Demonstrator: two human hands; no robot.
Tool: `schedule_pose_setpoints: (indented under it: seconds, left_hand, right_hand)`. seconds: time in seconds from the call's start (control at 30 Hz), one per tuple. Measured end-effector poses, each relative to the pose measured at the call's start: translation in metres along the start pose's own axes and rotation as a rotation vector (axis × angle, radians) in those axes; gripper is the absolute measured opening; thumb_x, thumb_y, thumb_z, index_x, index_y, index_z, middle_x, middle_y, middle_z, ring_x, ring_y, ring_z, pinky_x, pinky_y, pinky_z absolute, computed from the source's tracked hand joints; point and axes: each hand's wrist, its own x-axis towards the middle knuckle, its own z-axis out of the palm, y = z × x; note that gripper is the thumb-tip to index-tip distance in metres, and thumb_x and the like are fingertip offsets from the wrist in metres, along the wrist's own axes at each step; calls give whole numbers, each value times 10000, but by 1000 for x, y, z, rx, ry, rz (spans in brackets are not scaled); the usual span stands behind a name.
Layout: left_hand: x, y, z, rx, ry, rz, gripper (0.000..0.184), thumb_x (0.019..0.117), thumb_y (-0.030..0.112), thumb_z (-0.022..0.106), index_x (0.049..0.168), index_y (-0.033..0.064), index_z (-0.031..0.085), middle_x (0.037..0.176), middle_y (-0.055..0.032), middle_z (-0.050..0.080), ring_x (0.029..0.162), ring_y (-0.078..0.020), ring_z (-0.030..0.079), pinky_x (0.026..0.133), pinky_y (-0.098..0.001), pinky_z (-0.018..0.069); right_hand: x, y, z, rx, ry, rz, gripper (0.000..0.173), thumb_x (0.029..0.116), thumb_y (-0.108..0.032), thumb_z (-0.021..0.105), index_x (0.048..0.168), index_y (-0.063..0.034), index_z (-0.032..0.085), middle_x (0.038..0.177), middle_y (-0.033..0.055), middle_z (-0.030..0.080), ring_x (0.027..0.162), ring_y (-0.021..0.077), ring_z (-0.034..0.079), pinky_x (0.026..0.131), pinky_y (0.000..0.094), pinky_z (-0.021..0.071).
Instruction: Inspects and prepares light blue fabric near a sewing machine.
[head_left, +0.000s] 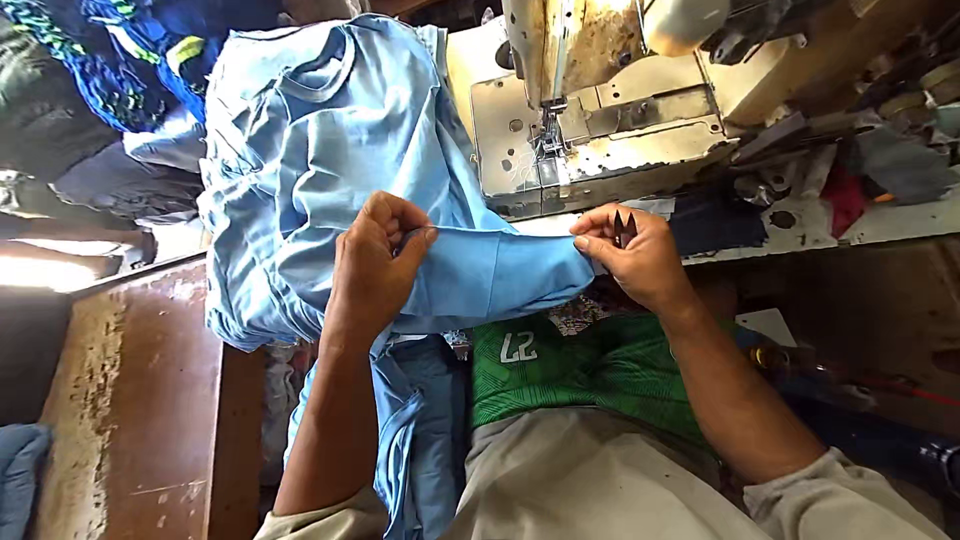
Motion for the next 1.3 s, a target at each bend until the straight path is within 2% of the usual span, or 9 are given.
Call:
schedule_pose_setpoints:
  seconds: [0.07, 0.17, 0.27, 0.43, 0.53, 0.93, 1.07, 1.2, 1.3]
  left_hand:
    - [0, 3, 1, -2, 5, 12, 180, 1020, 100, 614, 1186, 111, 545, 945, 1, 670, 745, -59, 652, 650, -228, 571]
    - [-2, -4, 5, 59, 41, 94, 139, 1032, 44, 493, 1043, 78, 627, 970, -19, 665, 768, -68, 615, 653, -230, 523]
    - [-4, -9, 9, 39, 56, 150, 317, 991, -52, 416, 978, 56, 714, 1098, -27, 687, 1023, -90, 650, 877, -261, 546]
    - [-8, -10, 9, -136, 53, 162, 205, 942, 54, 694, 1137, 89, 749, 1122, 2, 691, 967, -81, 675, 784, -221, 588]
    - [-11, -8, 9, -99, 96, 180, 243, 874, 100, 810, 1115, 108, 776, 1103, 17, 713, 962, -72, 687, 790, -216, 594]
    - [-20, 11, 13, 122, 229, 282, 122, 943, 195, 758, 1051, 148, 788, 1058, 5, 648, 987, -79, 615, 830, -228, 513]
    - [6, 21, 33, -55, 210, 270, 123, 1033, 187, 612, 1051, 81, 673, 1307, -69, 570, 1282, -167, 524, 1064, -332, 462]
    - [61, 26, 70, -302, 238, 210, 155, 1068, 163, 529, 1082, 32, 611, 930, -36, 666, 836, -101, 653, 750, -291, 566]
    - [105, 25, 84, -48, 162, 226, 190, 1059, 222, 546, 1093, 69, 651, 970, -37, 672, 884, -109, 647, 805, -315, 543]
  right_hand:
    - [4, 1, 6, 87, 27, 5, 166, 939, -3, 653, 1091, -68, 668, 774, 29, 613, 553, 101, 511, 471, 234, 442]
    - [4, 3, 11, 109, 45, -10, 76, 993, -34, 580, 1034, -78, 627, 728, 32, 548, 485, 96, 441, 415, 231, 389]
    - [3, 0, 15, 67, 32, -73, 161, 1003, -17, 526, 1023, -52, 681, 864, 27, 653, 596, 76, 539, 508, 221, 464]
    - [2, -9, 24, -27, 44, -231, 254, 887, -107, 805, 1137, -72, 777, 931, 31, 650, 759, 86, 592, 635, 214, 512]
    - [0, -10, 26, -52, 95, -290, 229, 880, -64, 804, 1109, -75, 792, 894, 38, 634, 763, 87, 587, 645, 209, 502]
    - [-18, -6, 21, 18, 159, -246, 136, 916, -58, 764, 1046, -68, 798, 902, 34, 661, 793, 98, 607, 685, 223, 517]
    - [-24, -4, 20, 69, 110, -145, 52, 941, -101, 740, 972, -74, 771, 1060, 45, 649, 941, 121, 627, 776, 254, 557]
    - [-23, -2, 18, 122, 41, -29, 93, 990, -130, 688, 963, -61, 744, 916, 34, 694, 752, 106, 644, 638, 255, 559]
    - [-16, 2, 16, 119, 65, 75, 147, 1018, -177, 657, 944, -63, 714, 708, 46, 640, 540, 126, 568, 464, 269, 479]
